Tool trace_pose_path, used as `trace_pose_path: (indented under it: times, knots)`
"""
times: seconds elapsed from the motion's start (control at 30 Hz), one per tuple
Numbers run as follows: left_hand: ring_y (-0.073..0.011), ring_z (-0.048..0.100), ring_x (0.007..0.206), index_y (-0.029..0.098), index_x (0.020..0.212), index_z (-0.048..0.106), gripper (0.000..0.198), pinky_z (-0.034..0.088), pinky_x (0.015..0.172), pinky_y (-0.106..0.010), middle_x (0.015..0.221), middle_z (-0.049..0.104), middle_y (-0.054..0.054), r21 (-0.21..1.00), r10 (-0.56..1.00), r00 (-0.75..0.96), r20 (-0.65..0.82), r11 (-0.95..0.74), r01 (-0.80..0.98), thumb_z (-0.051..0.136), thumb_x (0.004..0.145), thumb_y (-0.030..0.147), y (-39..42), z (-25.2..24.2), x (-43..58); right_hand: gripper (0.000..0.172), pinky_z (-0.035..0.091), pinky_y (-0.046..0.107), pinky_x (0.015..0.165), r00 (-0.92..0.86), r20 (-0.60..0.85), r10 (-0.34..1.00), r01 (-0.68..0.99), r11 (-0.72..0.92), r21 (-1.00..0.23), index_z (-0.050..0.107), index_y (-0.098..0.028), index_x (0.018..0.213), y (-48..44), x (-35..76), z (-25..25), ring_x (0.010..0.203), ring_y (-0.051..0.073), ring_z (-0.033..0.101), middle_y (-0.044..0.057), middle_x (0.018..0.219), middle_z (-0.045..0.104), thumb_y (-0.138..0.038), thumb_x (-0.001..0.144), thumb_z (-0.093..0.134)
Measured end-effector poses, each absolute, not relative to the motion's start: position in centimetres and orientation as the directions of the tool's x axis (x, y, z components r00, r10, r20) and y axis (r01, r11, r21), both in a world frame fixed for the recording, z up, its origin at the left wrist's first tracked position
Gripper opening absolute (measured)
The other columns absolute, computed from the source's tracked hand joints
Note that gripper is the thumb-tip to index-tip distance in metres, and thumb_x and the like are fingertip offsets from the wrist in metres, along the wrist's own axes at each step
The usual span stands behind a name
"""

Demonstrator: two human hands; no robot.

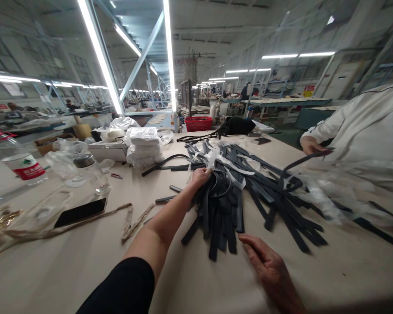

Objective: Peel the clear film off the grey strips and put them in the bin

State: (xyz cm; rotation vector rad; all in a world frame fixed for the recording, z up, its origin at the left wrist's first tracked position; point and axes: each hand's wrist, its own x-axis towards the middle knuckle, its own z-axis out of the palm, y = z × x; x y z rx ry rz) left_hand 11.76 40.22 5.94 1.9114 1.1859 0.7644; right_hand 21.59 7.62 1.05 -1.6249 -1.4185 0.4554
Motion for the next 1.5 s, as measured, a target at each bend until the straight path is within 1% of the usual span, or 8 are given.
trace_pose_path:
  times: [0.2,0.43,0.63,0.97,1.17,1.3,1.4,1.5]
  knots:
    - [-0.0200,0.061,0.098,0.015,0.075,0.064,0.023,0.047,0.095,-0.041,0.095,0.068,-0.006,0.872,0.922,0.349,0.166,-0.303,0.385,0.069,0.087,0.033,40.3,10.5,8.0,0.031,0.054,0.033,0.098,0.293,0.272,0.916,0.544,0.075,-0.836,0.068,-0.025,0.112,7.7,21.6,1.0,0.109,0.023,0.066,0.006,0.115,0.070,-0.045,0.095,0.050]
    - [-0.0097,0.056,0.056,0.013,0.093,0.068,0.028,0.047,0.062,-0.024,0.068,0.063,0.001,0.977,0.930,0.299,0.213,-0.200,-0.075,0.070,0.086,0.040,36.9,17.3,5.2,0.036,0.054,0.033,0.092,0.301,0.252,0.920,0.507,0.070,-0.859,0.068,-0.023,0.110,7.7,21.8,0.8,0.104,0.024,0.067,0.007,0.111,0.072,-0.049,0.093,0.050]
    - [-0.0088,0.051,0.050,0.011,0.094,0.069,0.056,0.042,0.050,-0.021,0.062,0.060,-0.001,0.947,0.901,0.421,0.104,0.039,-0.318,0.082,0.066,0.057,27.7,16.1,-0.7,0.037,0.053,0.035,0.093,0.325,0.247,0.913,0.478,0.067,-0.876,0.070,-0.022,0.108,7.7,21.7,1.2,0.102,0.025,0.068,0.008,0.108,0.073,-0.049,0.091,0.053]
    - [-0.0080,0.052,0.052,0.012,0.085,0.069,0.041,0.041,0.053,-0.018,0.059,0.059,0.000,0.892,0.841,0.516,-0.167,0.352,-0.285,0.082,0.071,0.048,12.9,8.0,-5.2,0.042,0.054,0.040,0.087,0.420,0.205,0.884,0.318,0.068,-0.946,0.071,-0.017,0.104,6.1,17.0,3.4,0.090,0.025,0.069,0.011,0.097,0.074,-0.051,0.090,0.052]
    - [-0.0073,0.050,0.051,0.013,0.080,0.068,0.036,0.038,0.054,-0.018,0.058,0.060,0.000,0.931,0.749,0.630,-0.204,0.348,-0.113,0.077,0.078,0.048,8.5,7.1,-5.2,0.056,0.054,0.038,0.090,0.101,0.158,0.982,0.058,0.153,-0.987,0.067,-0.018,0.119,3.8,10.2,6.6,0.104,0.026,0.067,0.010,0.113,0.071,-0.062,0.085,0.060]
    - [-0.0085,0.053,0.054,0.015,0.083,0.069,0.034,0.037,0.052,-0.018,0.063,0.064,0.000,0.941,0.729,0.646,-0.226,0.334,-0.048,0.071,0.083,0.049,7.0,6.6,-5.2,0.048,0.052,0.035,0.089,0.287,0.122,0.950,-0.055,0.143,-0.988,0.075,-0.019,0.095,3.5,9.3,7.6,0.102,0.024,0.067,0.008,0.108,0.073,-0.063,0.084,0.062]
    - [-0.0102,0.058,0.060,0.016,0.084,0.069,0.034,0.045,0.061,-0.020,0.069,0.067,-0.002,0.931,0.722,0.650,-0.238,0.359,-0.058,0.067,0.086,0.050,5.9,5.8,-5.3,0.047,0.053,0.030,0.074,0.435,0.058,0.899,-0.180,0.150,-0.972,0.075,-0.020,0.089,3.3,10.7,7.5,0.084,0.019,0.068,0.006,0.092,0.075,-0.065,0.082,0.064]
    - [-0.0128,0.061,0.065,0.014,0.082,0.071,0.037,0.049,0.066,-0.022,0.073,0.069,-0.005,0.912,0.631,0.712,-0.308,0.408,0.033,0.068,0.084,0.051,4.5,4.6,-5.9,0.045,0.050,0.025,0.063,0.579,0.086,0.811,-0.156,0.213,-0.965,0.074,-0.020,0.086,2.9,12.8,7.6,0.069,0.014,0.065,0.003,0.081,0.073,-0.064,0.080,0.067]
